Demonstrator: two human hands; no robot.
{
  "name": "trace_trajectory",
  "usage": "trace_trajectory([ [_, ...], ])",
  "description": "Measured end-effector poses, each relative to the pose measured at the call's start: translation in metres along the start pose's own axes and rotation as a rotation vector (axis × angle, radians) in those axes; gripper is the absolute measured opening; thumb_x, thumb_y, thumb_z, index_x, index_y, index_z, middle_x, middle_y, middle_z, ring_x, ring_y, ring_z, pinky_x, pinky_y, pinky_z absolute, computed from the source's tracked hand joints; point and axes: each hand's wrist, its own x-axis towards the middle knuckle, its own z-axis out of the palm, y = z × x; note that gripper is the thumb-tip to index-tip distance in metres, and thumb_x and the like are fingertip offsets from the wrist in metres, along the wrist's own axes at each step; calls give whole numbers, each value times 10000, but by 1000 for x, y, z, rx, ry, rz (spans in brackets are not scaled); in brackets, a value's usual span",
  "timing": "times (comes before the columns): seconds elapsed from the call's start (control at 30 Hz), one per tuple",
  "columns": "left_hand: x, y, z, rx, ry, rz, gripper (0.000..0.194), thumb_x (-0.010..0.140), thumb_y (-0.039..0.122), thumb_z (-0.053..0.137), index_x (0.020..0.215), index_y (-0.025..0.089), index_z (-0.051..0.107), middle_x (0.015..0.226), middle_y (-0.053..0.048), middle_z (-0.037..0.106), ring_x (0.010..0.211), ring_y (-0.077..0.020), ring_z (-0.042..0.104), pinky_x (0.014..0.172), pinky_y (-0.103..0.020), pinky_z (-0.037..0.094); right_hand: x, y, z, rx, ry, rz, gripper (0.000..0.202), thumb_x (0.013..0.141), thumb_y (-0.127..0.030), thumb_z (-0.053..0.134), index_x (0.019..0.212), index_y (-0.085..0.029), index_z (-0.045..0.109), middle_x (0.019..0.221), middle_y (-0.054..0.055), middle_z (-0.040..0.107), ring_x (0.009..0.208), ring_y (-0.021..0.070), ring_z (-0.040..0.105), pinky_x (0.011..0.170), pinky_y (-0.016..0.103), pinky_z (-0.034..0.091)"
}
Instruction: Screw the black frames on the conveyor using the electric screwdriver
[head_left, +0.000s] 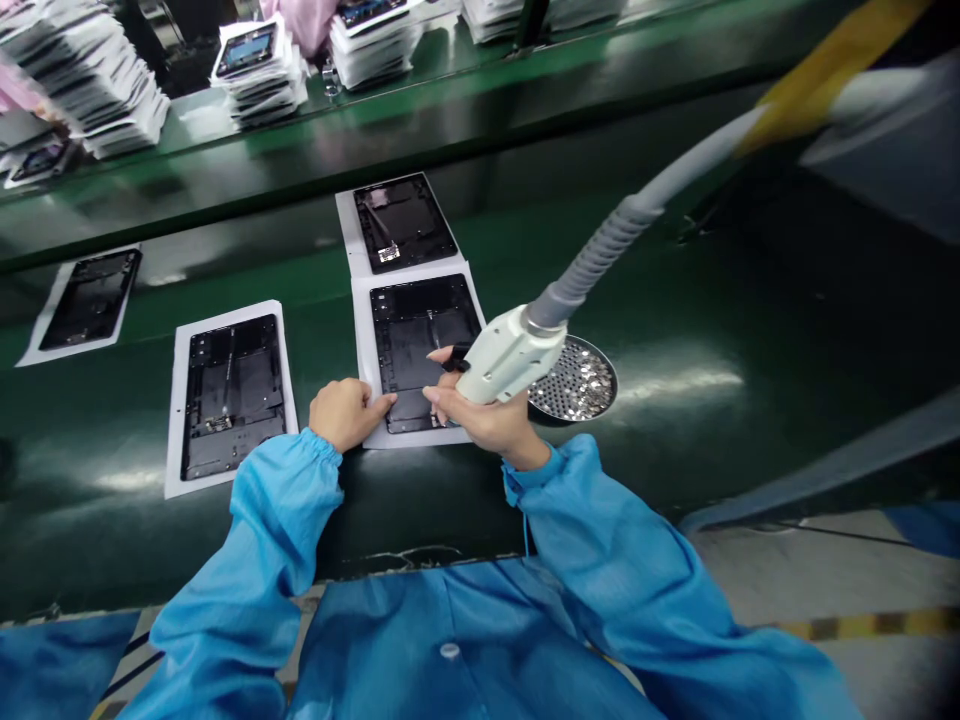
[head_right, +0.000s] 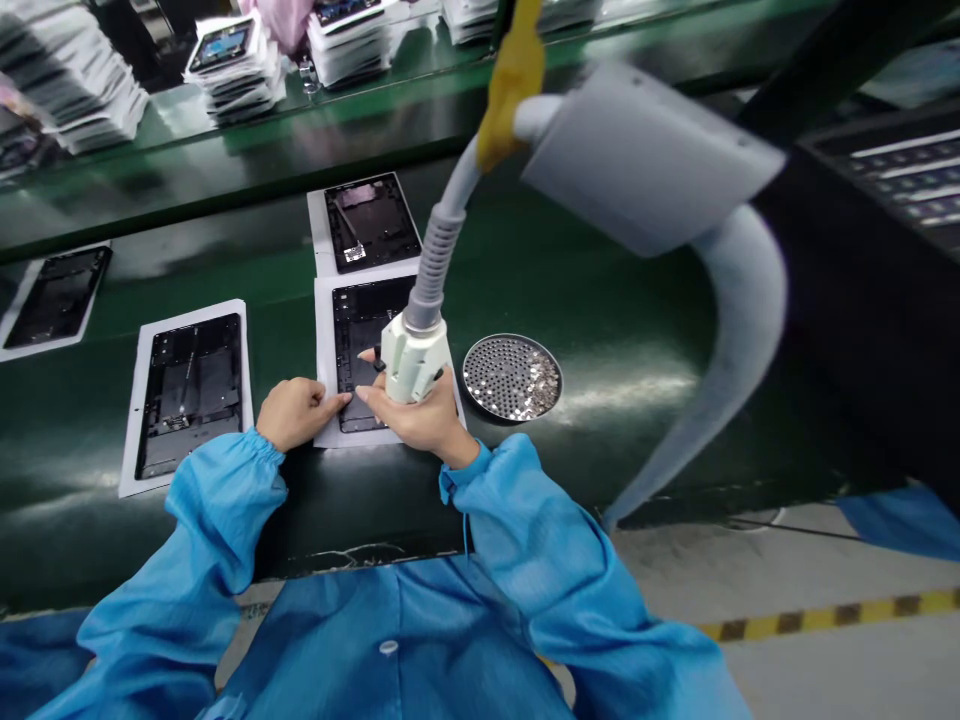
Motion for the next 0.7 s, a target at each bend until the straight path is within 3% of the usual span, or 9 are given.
trace_trajectory([
  [0.27,1,-1,2,-3,16,0,514,829,577,514,490,192,486,550,-43,532,578,-176,532,536,-291,204,1,6,4,47,10,4,361,692,-303,733,1004,-172,609,491,-85,527,441,100,522,509,285,495],
  [0.7,1,-2,4,19,20,11,496,830,573,507,511,195,538,562,-51,557,596,-190,554,534,-297,219,0,6,4,41,-55,-18,425,691,-347,750,1047,-165,606,501,-83,526,443,87,504,493,255,475],
])
